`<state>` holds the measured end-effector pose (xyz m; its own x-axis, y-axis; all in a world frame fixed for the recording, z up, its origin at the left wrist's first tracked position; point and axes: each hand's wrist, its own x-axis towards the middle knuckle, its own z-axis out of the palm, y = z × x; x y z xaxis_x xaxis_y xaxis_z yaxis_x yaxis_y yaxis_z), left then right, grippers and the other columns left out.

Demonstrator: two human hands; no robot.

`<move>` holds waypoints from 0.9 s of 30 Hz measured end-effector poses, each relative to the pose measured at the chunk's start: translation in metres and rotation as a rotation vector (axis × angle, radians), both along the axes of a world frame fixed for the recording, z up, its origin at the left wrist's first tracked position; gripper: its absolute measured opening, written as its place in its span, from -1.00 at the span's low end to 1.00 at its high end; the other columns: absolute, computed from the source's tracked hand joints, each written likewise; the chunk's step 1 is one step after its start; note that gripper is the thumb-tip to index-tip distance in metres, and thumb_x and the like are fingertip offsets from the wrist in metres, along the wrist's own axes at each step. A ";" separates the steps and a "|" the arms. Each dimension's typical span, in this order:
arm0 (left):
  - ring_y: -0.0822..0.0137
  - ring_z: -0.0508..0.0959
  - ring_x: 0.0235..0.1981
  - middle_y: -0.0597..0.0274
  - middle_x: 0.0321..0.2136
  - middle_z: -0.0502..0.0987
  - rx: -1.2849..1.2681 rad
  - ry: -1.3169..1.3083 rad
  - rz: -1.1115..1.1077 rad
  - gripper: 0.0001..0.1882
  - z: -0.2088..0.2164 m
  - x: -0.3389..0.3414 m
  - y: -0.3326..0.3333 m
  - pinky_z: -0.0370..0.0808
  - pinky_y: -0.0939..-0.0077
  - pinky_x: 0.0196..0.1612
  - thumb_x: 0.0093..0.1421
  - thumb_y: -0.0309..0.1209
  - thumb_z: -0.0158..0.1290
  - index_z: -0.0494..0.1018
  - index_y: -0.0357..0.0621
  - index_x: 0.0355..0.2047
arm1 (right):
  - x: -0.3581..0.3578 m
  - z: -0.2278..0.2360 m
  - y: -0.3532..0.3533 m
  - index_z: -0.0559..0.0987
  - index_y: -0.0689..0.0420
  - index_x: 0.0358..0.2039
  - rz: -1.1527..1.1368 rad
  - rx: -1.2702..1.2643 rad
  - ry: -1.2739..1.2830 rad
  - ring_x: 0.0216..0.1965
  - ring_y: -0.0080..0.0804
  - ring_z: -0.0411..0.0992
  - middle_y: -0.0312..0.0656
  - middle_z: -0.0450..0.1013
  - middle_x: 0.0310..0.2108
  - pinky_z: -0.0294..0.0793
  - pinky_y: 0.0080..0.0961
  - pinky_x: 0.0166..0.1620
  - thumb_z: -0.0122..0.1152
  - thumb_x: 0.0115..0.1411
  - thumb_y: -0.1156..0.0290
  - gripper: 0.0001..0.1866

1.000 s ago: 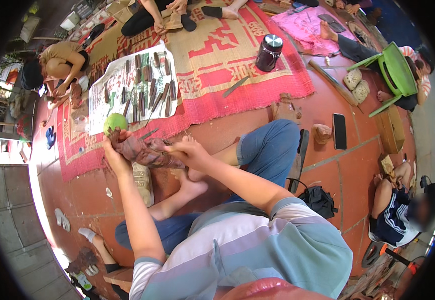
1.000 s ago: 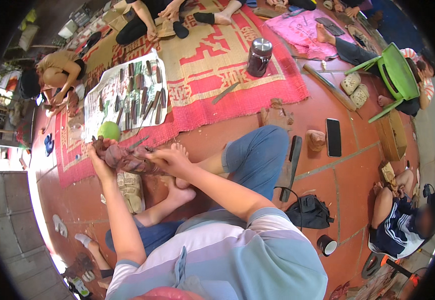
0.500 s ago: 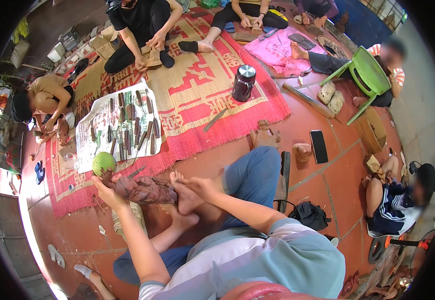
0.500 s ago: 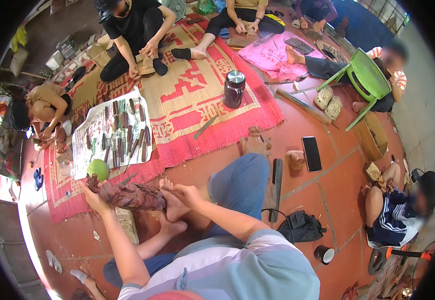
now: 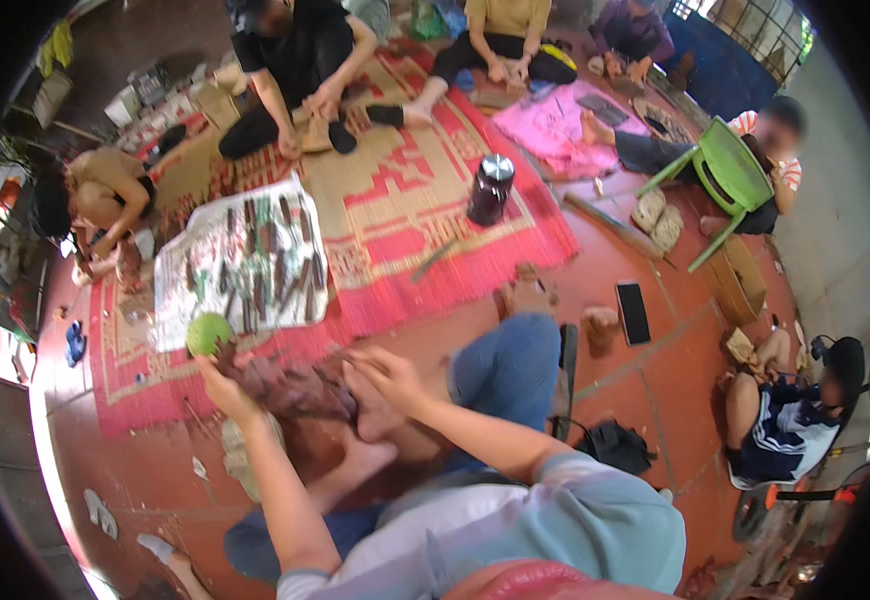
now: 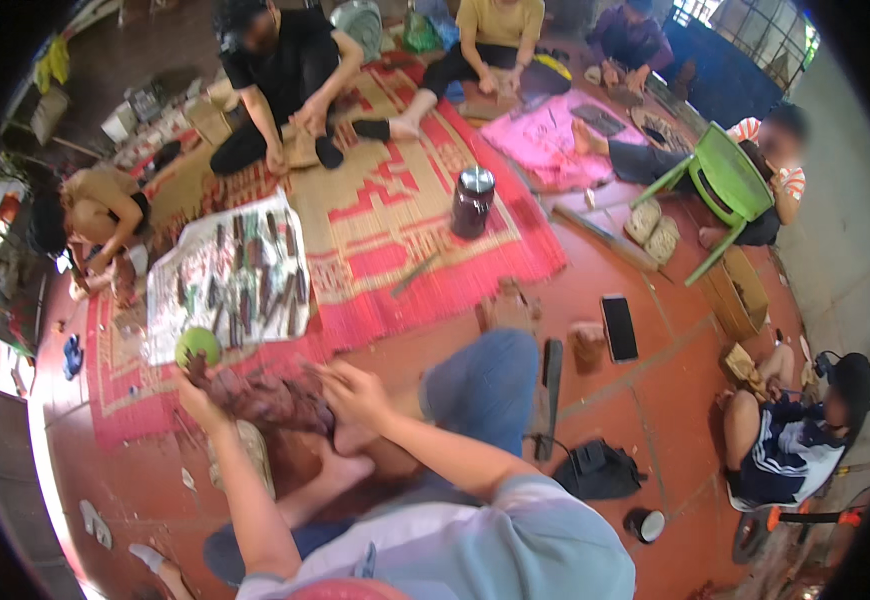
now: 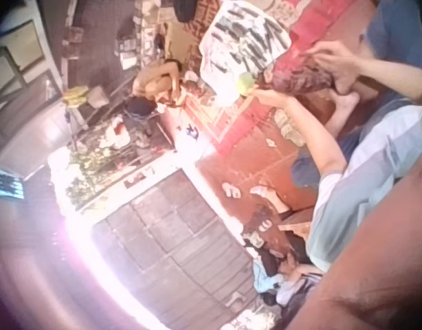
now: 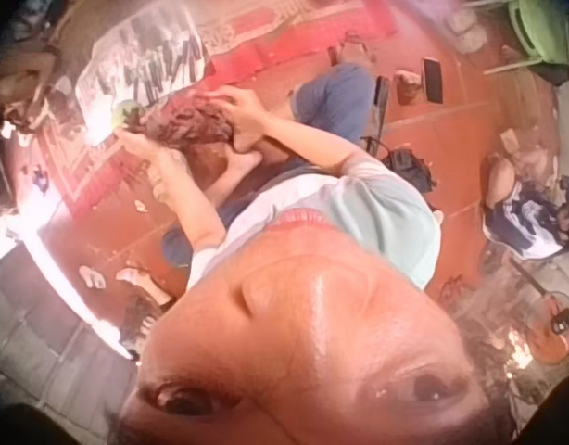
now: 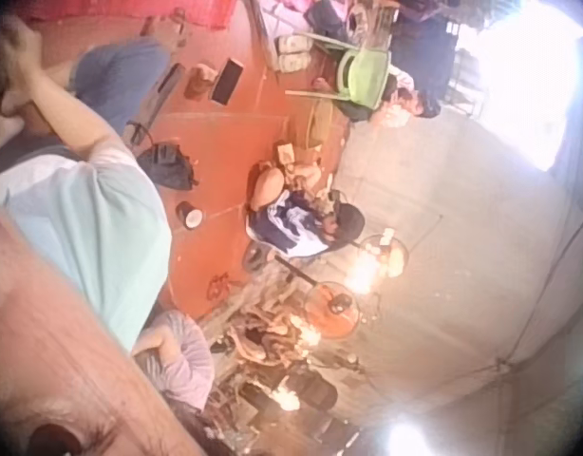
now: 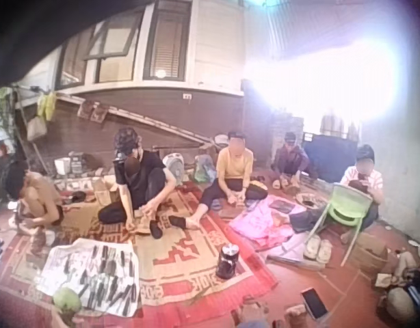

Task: The person sits cross-legged on a mat and carves a piece of dark wood using a small knife. They hold the wood with their left hand and use the knife in their right hand to shape the surface, occasionally rotating the object to access different areas.

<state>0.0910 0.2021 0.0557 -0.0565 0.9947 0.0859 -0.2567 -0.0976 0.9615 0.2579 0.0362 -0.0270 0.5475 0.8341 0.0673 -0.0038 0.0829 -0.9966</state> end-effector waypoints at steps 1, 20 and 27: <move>0.30 0.55 -0.42 0.05 -0.27 0.55 -0.040 0.018 0.003 -0.43 0.003 0.001 -0.004 0.52 0.47 -0.34 0.34 -0.01 -0.25 0.38 -0.39 -0.15 | -0.012 0.026 0.015 0.60 0.08 -0.16 0.021 0.049 0.063 -0.33 -0.20 0.52 -0.15 0.56 -0.34 0.47 -0.31 -0.16 0.14 0.21 0.24 -0.74; 0.26 0.55 -0.62 0.08 -0.51 0.52 0.027 -0.080 0.003 -0.59 -0.030 -0.005 0.018 0.52 0.48 -0.47 0.36 -0.11 -0.21 0.35 -0.24 -0.38 | -0.005 -0.046 0.015 0.57 0.11 -0.13 0.221 -0.058 -0.504 -0.27 -0.31 0.54 -0.09 0.55 -0.30 0.49 -0.48 -0.20 0.20 0.14 0.49 -0.74; 0.28 0.54 -0.63 0.03 -0.52 0.54 -0.049 -0.102 0.088 -0.52 0.007 0.006 -0.002 0.49 0.51 -0.44 0.35 -0.05 -0.22 0.37 -0.30 -0.34 | -0.022 0.055 0.030 0.60 0.00 -0.11 0.033 0.178 -0.339 -0.38 -0.47 0.53 -0.18 0.58 -0.32 0.50 -0.51 -0.29 0.23 0.10 0.50 -0.70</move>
